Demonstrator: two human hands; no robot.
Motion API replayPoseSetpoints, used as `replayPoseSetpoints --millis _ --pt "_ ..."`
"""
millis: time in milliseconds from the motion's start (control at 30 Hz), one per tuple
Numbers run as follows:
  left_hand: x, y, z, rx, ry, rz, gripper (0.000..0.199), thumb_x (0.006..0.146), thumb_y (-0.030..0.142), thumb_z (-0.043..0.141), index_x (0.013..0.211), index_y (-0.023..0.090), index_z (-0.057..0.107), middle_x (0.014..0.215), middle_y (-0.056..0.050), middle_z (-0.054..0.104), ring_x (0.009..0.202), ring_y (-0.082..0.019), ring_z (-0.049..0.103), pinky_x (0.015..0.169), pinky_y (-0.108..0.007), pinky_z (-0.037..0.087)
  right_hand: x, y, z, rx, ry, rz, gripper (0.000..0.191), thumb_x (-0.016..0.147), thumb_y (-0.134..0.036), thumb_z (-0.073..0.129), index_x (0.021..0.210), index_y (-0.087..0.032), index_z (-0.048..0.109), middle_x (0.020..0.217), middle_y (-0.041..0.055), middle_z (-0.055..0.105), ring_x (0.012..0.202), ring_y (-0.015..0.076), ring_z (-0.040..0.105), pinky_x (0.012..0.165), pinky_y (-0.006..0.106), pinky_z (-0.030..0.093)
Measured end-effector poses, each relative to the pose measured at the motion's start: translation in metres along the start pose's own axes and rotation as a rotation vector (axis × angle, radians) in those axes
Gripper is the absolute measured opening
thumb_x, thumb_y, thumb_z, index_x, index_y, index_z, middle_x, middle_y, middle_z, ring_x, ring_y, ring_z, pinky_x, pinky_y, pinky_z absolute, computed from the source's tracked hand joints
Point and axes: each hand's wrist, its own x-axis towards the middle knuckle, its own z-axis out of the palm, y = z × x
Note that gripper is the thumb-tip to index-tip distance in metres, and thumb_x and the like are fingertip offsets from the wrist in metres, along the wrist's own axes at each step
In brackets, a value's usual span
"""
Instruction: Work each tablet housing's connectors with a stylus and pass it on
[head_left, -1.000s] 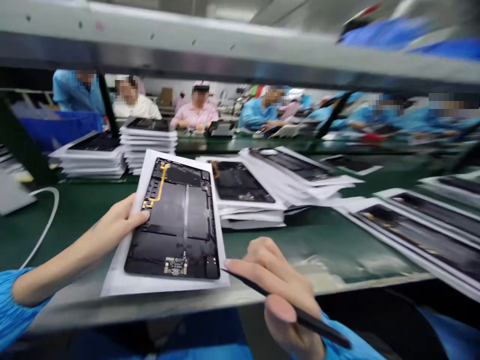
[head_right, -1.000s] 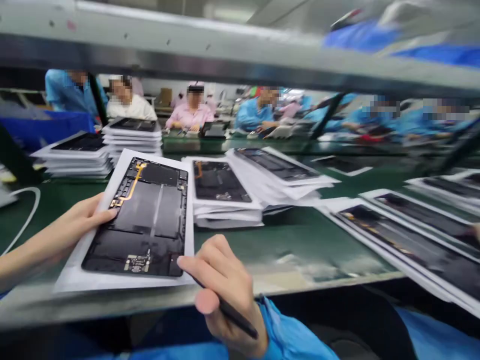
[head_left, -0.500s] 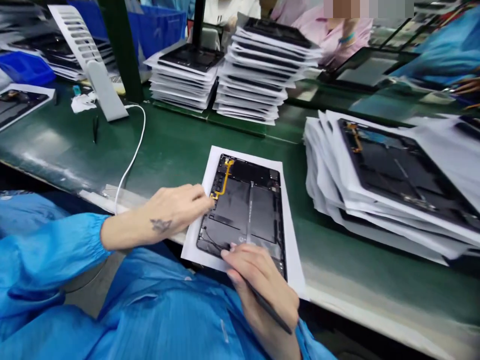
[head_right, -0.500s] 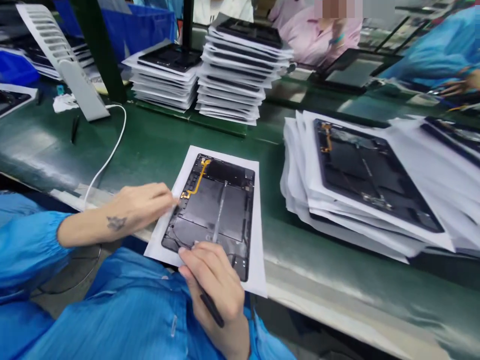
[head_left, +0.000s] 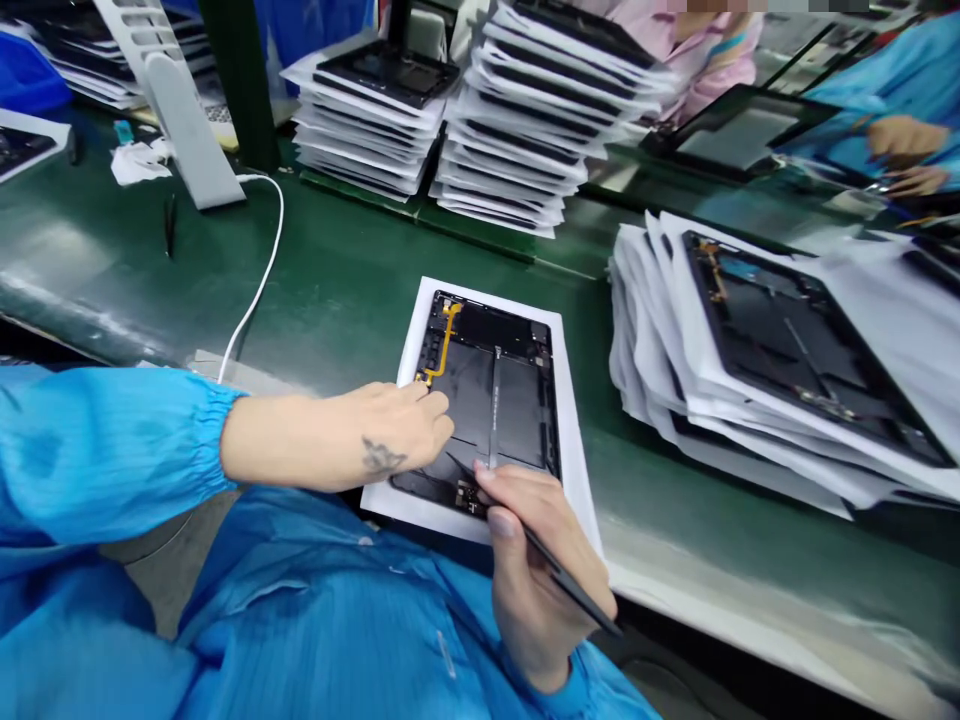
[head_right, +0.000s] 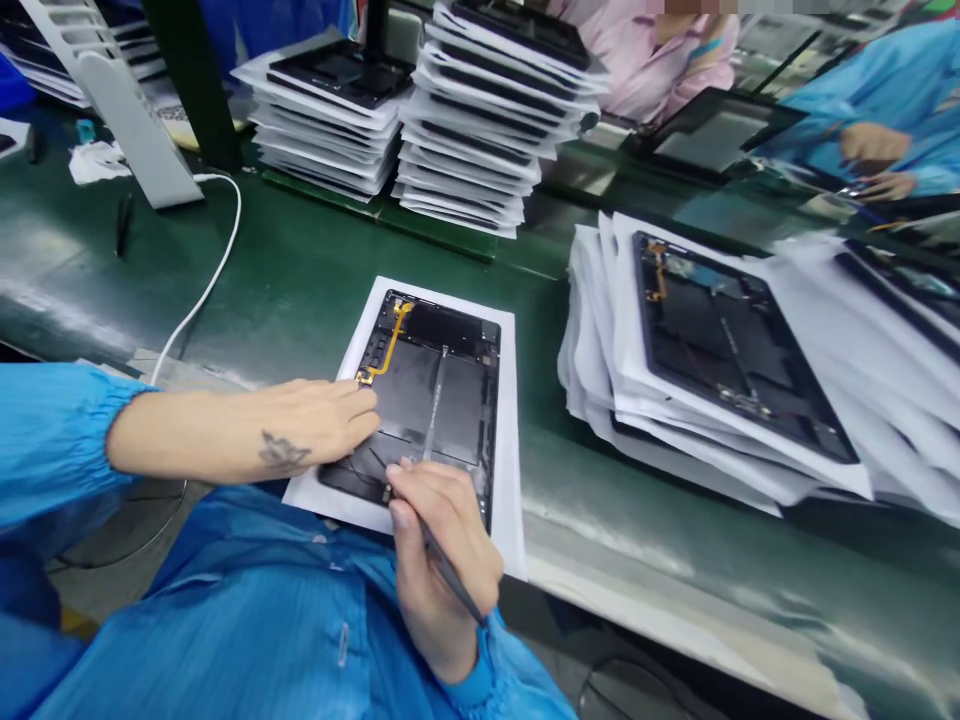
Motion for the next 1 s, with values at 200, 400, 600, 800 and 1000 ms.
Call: replayPoseSetpoints --millis 200,400,600,800,1000 --pt "-0.009 0.01 0.018 -0.187 0.114 -0.086 0.014 0.1 0.009 0.041 0.099 0.02 0.049 0.089 -0.002 0.057 0.076 -0.016 0.055 0.071 -0.026 0.044 -0.006 0.006 -0.007 0.089 -0.025 0.063 0.034 0.098 -0.01 0.048 0.123 -0.023 0.067 0.105 0.0074 0.072 0.116 0.0278 0.064 0.099 0.05 0.051" --pt "-0.007 0.025 0.011 -0.619 0.162 -0.435 0.009 0.102 0.024 0.045 0.11 0.023 0.049 0.076 0.005 0.054 0.063 -0.01 0.049 0.06 -0.021 0.037 0.003 0.001 0.003 -0.038 -0.169 -0.043 0.035 0.096 -0.002 0.049 0.124 -0.02 0.062 0.095 0.0063 0.065 0.085 0.0187 0.06 0.074 0.034 0.05" --pt "-0.004 0.021 0.014 -0.963 0.156 -0.549 0.018 0.095 0.014 0.048 0.111 0.023 0.045 0.065 0.01 0.043 0.056 -0.008 0.037 0.053 -0.017 0.031 0.017 -0.006 0.023 -0.27 -0.246 -0.198 0.018 0.094 -0.002 0.053 0.101 -0.015 0.063 0.091 0.0077 0.063 0.081 0.0205 0.049 0.07 0.035 0.039" --pt "-0.021 0.028 0.028 -0.532 0.507 -0.514 0.009 0.1 0.022 0.056 0.109 0.022 0.058 0.084 0.002 0.061 0.075 -0.01 0.058 0.067 -0.02 0.046 0.023 -0.002 0.027 -0.109 -0.299 -0.088 0.021 0.092 0.001 0.05 0.091 -0.018 0.059 0.087 0.0047 0.061 0.08 0.02 0.047 0.07 0.034 0.035" --pt "-0.027 0.038 0.04 -0.279 0.639 -0.352 0.011 0.098 0.011 0.06 0.105 0.018 0.065 0.092 -0.002 0.066 0.086 -0.011 0.063 0.076 -0.02 0.049 0.023 0.0 0.025 -0.083 -0.323 -0.057 0.023 0.091 0.003 0.05 0.089 -0.018 0.058 0.085 0.0036 0.059 0.077 0.019 0.043 0.069 0.034 0.031"
